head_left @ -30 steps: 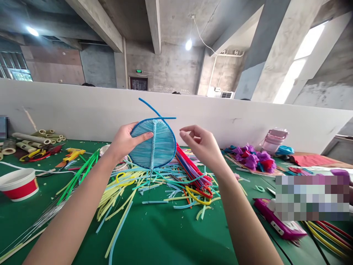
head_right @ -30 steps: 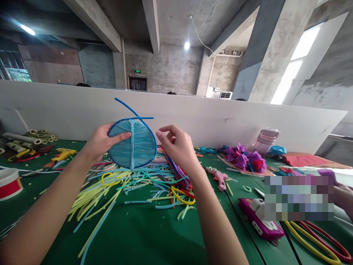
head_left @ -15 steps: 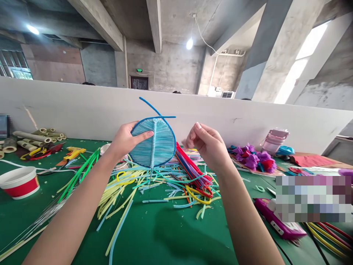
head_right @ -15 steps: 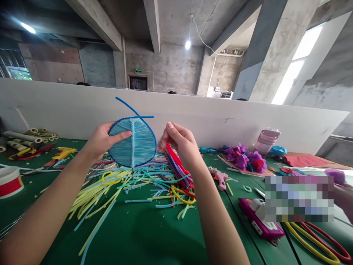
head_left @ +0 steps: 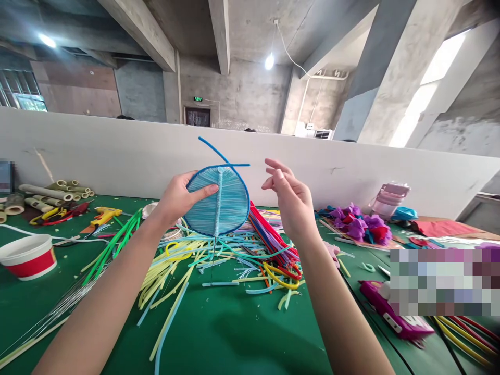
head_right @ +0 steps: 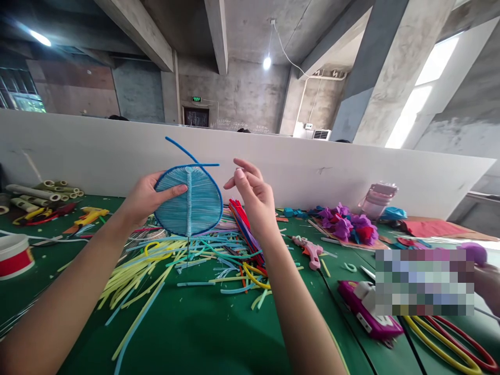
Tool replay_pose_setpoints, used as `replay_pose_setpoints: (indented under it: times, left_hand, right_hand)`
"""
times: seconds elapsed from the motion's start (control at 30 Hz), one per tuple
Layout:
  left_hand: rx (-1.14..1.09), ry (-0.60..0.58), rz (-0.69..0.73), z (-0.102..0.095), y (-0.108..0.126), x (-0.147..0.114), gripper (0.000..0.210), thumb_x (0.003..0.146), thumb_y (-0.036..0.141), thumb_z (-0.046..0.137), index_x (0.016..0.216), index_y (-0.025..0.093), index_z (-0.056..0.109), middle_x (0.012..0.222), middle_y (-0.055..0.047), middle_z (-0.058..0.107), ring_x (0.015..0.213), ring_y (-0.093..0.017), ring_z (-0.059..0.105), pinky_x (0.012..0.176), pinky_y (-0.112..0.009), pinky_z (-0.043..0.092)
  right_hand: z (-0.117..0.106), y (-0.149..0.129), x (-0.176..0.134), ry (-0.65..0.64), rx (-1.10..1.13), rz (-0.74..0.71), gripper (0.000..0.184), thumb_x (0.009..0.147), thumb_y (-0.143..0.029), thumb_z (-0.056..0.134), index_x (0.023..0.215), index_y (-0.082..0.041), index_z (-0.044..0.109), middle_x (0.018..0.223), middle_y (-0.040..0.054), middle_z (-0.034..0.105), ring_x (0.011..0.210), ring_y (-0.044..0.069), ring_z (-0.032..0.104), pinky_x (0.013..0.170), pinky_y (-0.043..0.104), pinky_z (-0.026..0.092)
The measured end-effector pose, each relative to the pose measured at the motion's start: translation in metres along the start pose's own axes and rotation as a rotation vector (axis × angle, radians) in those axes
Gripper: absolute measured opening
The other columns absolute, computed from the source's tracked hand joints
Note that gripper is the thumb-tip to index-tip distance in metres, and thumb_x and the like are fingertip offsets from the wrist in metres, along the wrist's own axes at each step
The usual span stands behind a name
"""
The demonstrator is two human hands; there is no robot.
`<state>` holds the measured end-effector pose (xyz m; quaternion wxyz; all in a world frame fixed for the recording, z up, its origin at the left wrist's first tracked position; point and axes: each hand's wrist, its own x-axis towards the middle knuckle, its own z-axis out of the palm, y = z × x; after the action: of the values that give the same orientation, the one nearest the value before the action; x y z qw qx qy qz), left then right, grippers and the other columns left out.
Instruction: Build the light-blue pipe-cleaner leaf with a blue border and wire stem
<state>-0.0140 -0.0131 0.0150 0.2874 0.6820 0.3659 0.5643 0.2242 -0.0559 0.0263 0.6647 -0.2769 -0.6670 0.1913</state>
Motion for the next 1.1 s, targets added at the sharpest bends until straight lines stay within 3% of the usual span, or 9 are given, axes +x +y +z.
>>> replay_pose_setpoints:
  times: [0.1, 0.2, 0.4, 0.5, 0.67, 0.8, 0.87, 0.97, 1.1]
  left_hand:
    - [0.013, 0.018, 0.001, 0.0, -0.001, 0.001, 0.056, 0.068, 0.054, 0.083, 0.111, 0.019, 0.075, 0.108, -0.008, 0.078, 0.099, -0.03, 0.072, 0.084, -0.036, 0.06]
    - [0.024, 0.035, -0.007, 0.0, -0.003, 0.002, 0.057, 0.067, 0.055, 0.083, 0.11, 0.019, 0.075, 0.108, -0.008, 0.078, 0.099, -0.031, 0.072, 0.084, -0.037, 0.06]
    - [0.013, 0.032, 0.002, 0.0, -0.004, 0.003, 0.053, 0.068, 0.053, 0.084, 0.108, 0.02, 0.075, 0.106, -0.007, 0.079, 0.098, -0.03, 0.072, 0.085, -0.037, 0.059]
    - [0.009, 0.031, 0.003, 0.001, -0.003, 0.002, 0.055, 0.068, 0.054, 0.084, 0.109, 0.02, 0.075, 0.105, -0.008, 0.079, 0.097, -0.03, 0.073, 0.084, -0.037, 0.06]
    - [-0.025, 0.02, -0.007, 0.001, -0.001, 0.001, 0.059, 0.065, 0.056, 0.084, 0.11, 0.019, 0.075, 0.108, -0.01, 0.078, 0.097, -0.031, 0.073, 0.082, -0.037, 0.06]
    - [-0.03, 0.019, -0.015, 0.0, -0.003, 0.003, 0.059, 0.066, 0.055, 0.084, 0.111, 0.019, 0.075, 0.107, -0.009, 0.078, 0.095, -0.031, 0.073, 0.083, -0.039, 0.06]
    - [-0.024, 0.027, -0.013, -0.001, -0.005, 0.004, 0.056, 0.067, 0.054, 0.084, 0.11, 0.019, 0.075, 0.106, -0.009, 0.078, 0.094, -0.03, 0.073, 0.084, -0.039, 0.06]
    - [-0.024, 0.022, 0.003, -0.003, -0.007, 0.004, 0.052, 0.069, 0.053, 0.083, 0.11, 0.021, 0.075, 0.106, -0.007, 0.078, 0.095, -0.028, 0.073, 0.087, -0.039, 0.059]
    - [-0.028, 0.03, 0.007, -0.003, -0.007, 0.004, 0.053, 0.068, 0.052, 0.084, 0.109, 0.021, 0.075, 0.106, -0.007, 0.078, 0.096, -0.029, 0.073, 0.087, -0.04, 0.059]
  right_hand:
    - [-0.001, -0.003, 0.001, -0.097, 0.115, 0.115, 0.05, 0.095, -0.064, 0.045, 0.07, -0.023, 0.059, 0.082, 0.0059, 0.066, 0.088, 0.02, 0.065, 0.085, 0.038, 0.05]
    - [-0.008, -0.003, 0.001, -0.181, 0.084, 0.258, 0.056, 0.091, -0.073, 0.043, 0.08, -0.023, 0.064, 0.053, -0.0055, 0.037, 0.048, 0.012, 0.044, 0.067, 0.034, 0.049]
    - [-0.022, 0.0, 0.001, -0.464, -0.423, 0.361, 0.053, 0.083, -0.069, 0.062, 0.082, -0.018, 0.073, 0.054, -0.0054, 0.036, 0.049, 0.009, 0.03, 0.048, 0.027, 0.028]
    - [-0.019, -0.003, 0.0, -0.677, -0.304, 0.319, 0.046, 0.088, -0.063, 0.06, 0.084, -0.021, 0.077, 0.06, -0.0018, 0.048, 0.056, 0.011, 0.043, 0.053, 0.027, 0.035]
    - [-0.003, -0.003, -0.001, -0.202, -0.145, 0.019, 0.037, 0.093, -0.056, 0.057, 0.085, -0.026, 0.078, 0.119, 0.0077, 0.064, 0.125, 0.024, 0.052, 0.105, 0.04, 0.041]
    - [0.003, 0.0, 0.0, -0.236, 0.035, 0.142, 0.059, 0.096, -0.066, 0.042, 0.06, -0.023, 0.06, 0.067, 0.0033, 0.058, 0.081, 0.019, 0.064, 0.089, 0.039, 0.049]
    - [0.002, 0.001, 0.0, -0.279, 0.052, 0.256, 0.062, 0.093, -0.073, 0.038, 0.063, -0.023, 0.057, 0.052, -0.0038, 0.038, 0.052, 0.013, 0.048, 0.066, 0.033, 0.047]
    - [-0.004, 0.001, 0.002, -0.258, -0.119, 0.279, 0.059, 0.09, -0.075, 0.044, 0.078, -0.021, 0.064, 0.054, -0.0069, 0.03, 0.047, 0.009, 0.03, 0.05, 0.028, 0.031]
    - [-0.015, 0.001, 0.003, -0.275, -0.517, 0.262, 0.055, 0.086, -0.07, 0.057, 0.099, -0.018, 0.07, 0.058, -0.0038, 0.044, 0.052, 0.01, 0.036, 0.051, 0.028, 0.025]
